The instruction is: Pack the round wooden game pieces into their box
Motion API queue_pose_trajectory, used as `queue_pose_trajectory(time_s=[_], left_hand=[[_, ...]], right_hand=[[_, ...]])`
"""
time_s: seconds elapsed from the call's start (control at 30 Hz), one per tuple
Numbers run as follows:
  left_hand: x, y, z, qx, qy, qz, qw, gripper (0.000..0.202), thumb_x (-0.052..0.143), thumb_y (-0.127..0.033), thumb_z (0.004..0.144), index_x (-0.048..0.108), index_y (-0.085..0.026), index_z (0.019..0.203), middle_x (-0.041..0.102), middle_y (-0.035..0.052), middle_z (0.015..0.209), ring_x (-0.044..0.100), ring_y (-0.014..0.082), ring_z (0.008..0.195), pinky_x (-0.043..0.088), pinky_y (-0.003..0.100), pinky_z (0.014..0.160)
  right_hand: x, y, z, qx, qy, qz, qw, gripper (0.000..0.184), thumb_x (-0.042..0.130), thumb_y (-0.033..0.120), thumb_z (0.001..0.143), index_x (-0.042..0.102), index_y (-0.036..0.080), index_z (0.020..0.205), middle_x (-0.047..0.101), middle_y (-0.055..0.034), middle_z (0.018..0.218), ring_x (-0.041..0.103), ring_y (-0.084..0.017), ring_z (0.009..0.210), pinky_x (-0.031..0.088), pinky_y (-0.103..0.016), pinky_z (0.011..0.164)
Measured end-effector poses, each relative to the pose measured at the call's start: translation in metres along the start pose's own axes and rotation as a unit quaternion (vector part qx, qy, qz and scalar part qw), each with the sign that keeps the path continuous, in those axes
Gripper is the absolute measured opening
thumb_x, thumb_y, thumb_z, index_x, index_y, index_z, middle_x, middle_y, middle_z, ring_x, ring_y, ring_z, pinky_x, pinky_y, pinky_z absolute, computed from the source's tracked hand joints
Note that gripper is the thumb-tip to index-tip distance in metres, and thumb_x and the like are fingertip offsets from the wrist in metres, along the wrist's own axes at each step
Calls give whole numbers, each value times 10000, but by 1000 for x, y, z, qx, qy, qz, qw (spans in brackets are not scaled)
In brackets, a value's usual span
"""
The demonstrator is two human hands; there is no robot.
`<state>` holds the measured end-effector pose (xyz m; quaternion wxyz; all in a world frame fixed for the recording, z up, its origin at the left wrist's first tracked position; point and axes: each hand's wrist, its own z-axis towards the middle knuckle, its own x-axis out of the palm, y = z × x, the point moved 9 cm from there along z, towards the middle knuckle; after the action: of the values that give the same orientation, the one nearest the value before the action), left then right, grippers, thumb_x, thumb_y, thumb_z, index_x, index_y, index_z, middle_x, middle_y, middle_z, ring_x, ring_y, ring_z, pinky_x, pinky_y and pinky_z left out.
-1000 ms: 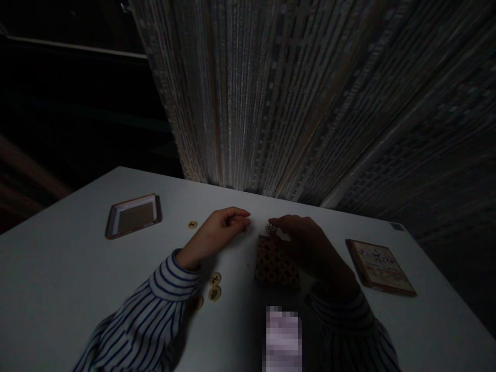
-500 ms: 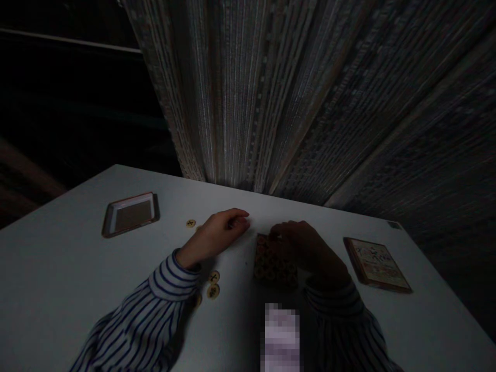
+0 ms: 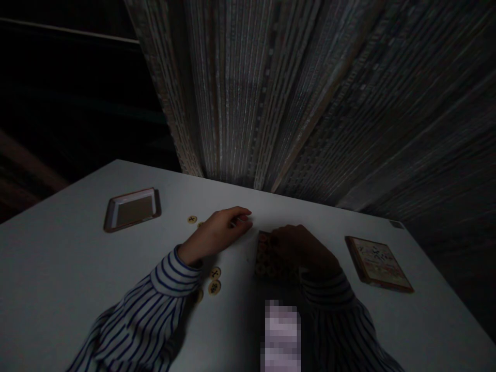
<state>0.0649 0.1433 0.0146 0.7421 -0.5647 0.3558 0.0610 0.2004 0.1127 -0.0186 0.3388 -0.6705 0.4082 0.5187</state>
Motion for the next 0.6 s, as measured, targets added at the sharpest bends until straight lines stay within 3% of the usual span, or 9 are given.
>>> queue_pose_trajectory(time_s=[0.33, 0.6], left_hand=[[0, 0, 1, 4, 6, 23, 1000, 349, 531, -398, 819, 610, -185, 1083, 674, 51, 913, 616, 169, 793, 474, 297, 710], [0, 0, 0, -4, 10, 35, 999, 344, 526, -403, 822, 613, -191, 1078, 675, 50, 917, 617, 170, 789, 476, 294, 705]], right_hand=[[7, 0, 2, 3, 8, 2, 1000, 260, 444, 290, 870, 623, 243, 1052, 705, -65, 940, 657, -248, 848, 441, -347, 659], [13, -2, 4, 13, 35, 13, 999, 262, 449, 260, 855, 642, 215, 1027, 700, -92, 954, 652, -237, 858, 439, -326, 683]])
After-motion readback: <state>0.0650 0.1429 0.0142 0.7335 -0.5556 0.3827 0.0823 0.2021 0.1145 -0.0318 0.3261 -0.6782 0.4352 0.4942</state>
